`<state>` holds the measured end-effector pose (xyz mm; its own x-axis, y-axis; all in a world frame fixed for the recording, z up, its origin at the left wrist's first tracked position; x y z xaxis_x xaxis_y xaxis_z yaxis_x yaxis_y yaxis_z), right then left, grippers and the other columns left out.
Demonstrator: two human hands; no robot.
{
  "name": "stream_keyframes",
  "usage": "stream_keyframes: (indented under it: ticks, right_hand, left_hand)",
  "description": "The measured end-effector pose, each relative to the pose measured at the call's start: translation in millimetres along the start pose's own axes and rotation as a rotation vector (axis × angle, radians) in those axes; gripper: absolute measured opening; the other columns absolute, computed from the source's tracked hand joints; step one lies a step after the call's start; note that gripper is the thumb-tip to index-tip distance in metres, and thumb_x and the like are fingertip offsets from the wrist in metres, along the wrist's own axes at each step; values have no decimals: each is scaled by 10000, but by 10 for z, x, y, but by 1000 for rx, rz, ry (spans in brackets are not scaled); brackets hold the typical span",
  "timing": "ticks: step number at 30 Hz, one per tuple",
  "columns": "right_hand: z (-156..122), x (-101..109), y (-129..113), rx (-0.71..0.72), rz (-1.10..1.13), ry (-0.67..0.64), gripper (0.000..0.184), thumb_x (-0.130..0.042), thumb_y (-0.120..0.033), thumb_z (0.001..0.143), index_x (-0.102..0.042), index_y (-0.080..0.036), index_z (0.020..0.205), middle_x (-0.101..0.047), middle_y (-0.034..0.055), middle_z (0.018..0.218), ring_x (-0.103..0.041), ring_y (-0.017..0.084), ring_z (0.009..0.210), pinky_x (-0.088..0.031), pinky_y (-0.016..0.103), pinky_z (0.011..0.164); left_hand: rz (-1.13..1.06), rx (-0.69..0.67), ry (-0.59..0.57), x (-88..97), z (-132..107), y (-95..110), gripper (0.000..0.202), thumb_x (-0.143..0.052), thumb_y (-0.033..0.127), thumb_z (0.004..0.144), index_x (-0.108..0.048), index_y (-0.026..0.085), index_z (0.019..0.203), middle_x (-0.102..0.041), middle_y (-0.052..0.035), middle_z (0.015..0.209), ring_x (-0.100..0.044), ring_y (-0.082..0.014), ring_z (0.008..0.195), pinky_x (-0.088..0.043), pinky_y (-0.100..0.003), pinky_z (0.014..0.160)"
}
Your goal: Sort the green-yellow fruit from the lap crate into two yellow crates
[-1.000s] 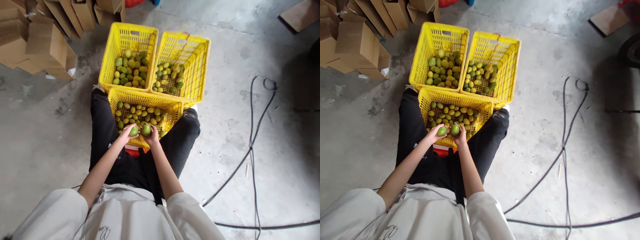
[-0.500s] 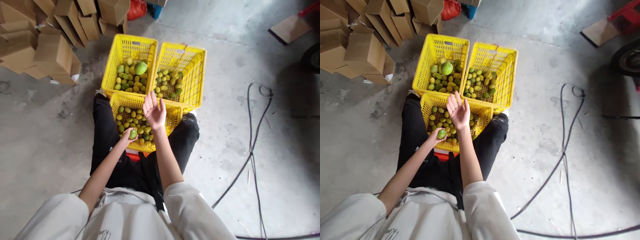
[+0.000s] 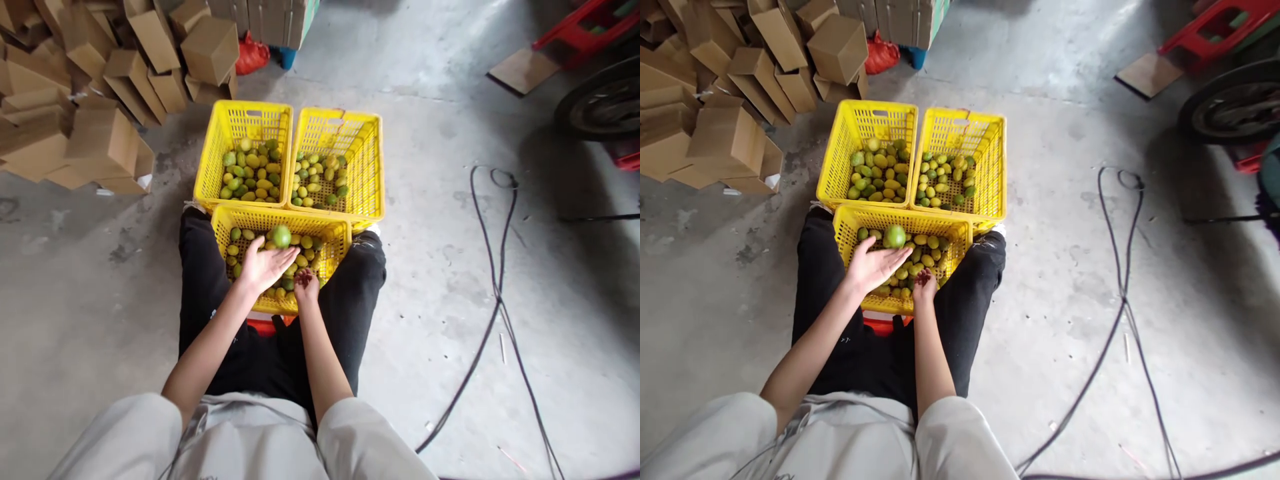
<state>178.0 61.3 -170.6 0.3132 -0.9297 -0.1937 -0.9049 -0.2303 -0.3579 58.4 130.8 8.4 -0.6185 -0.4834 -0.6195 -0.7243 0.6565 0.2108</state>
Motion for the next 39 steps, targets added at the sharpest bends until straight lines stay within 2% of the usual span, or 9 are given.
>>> stream_keyframes:
  ticks: [2,3,6,10,14,17,23,31,39]
  right_hand:
    - [21,61,-26,2,-8,17,240,-421,-19,779,-516,-238,799,-551,-71,613,-535,84,484,-475,152,471]
    - [23,94,2,-7,-12,24,244,-418,-15,776,-514,-239,797,-546,-72,609,-527,85,476,-470,155,463]
    - [6,134,170,-54,-14,23,255,-411,-10,775,-534,-231,802,-555,-67,595,-528,82,473,-479,151,465]
    - [-21,84,337,-114,-32,2,256,-423,-6,774,-559,-219,814,-561,-60,569,-545,87,473,-487,144,457]
    - [-12,35,354,-129,-57,-29,220,-445,-26,810,-567,-209,817,-585,-49,589,-553,73,477,-480,122,468]
    - [3,22,374,-139,-86,-51,197,-445,-47,843,-566,-199,809,-583,-38,597,-557,64,481,-478,116,488]
    - [20,11,431,-155,-164,-79,153,-509,-60,842,-528,-205,798,-576,-43,616,-553,63,479,-475,123,497]
    - [-2,19,452,-187,-127,-35,224,-411,-53,901,-565,-199,826,-584,-30,611,-558,73,485,-461,123,472]
    - [74,43,486,-167,-141,6,228,-416,-51,902,-569,-201,825,-587,-29,629,-558,77,500,-460,132,482]
  left_hand:
    - [96,-89,-202,-535,-222,186,542,-421,526,1048,-649,124,1331,-707,-186,1263,-636,-359,1324,-620,-425,967]
    - [150,-145,-238,-696,-324,290,557,-431,577,1041,-648,171,1356,-706,-151,1293,-604,-375,1365,-605,-458,992]
    - [246,-297,-242,-859,-520,579,595,-400,693,1020,-657,276,1357,-709,-71,1303,-549,-392,1423,-579,-488,1019]
    - [247,-424,-245,-682,-559,817,616,-374,705,1014,-681,275,1331,-724,-78,1274,-556,-387,1416,-574,-479,1028]
    - [245,-491,-139,-348,-505,952,581,-412,667,1012,-686,276,1343,-734,-91,1269,-580,-350,1398,-561,-448,1048]
    - [231,-525,-104,-205,-494,1038,565,-416,640,1016,-688,277,1351,-736,-93,1279,-581,-331,1399,-553,-435,1059]
    - [193,-543,-117,-170,-482,1149,559,-410,618,1022,-678,273,1370,-728,-91,1303,-563,-322,1420,-535,-439,1084]
    - [199,-513,-100,-153,-343,1082,528,-409,586,1032,-681,273,1359,-730,-89,1297,-567,-319,1417,-539,-436,1077]
    - [207,-490,-30,125,-154,994,499,-475,580,999,-701,271,1318,-735,-94,1303,-563,-310,1422,-531,-427,1081]
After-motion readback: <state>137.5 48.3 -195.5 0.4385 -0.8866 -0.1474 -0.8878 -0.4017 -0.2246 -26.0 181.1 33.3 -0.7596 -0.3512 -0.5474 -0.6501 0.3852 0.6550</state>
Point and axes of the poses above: each hand's wrist, its own z-axis towards the middle knuckle, its own x-axis out of the back of the hand, y = z × x, the point moved 10 cm from there along z, towards the middle knuckle
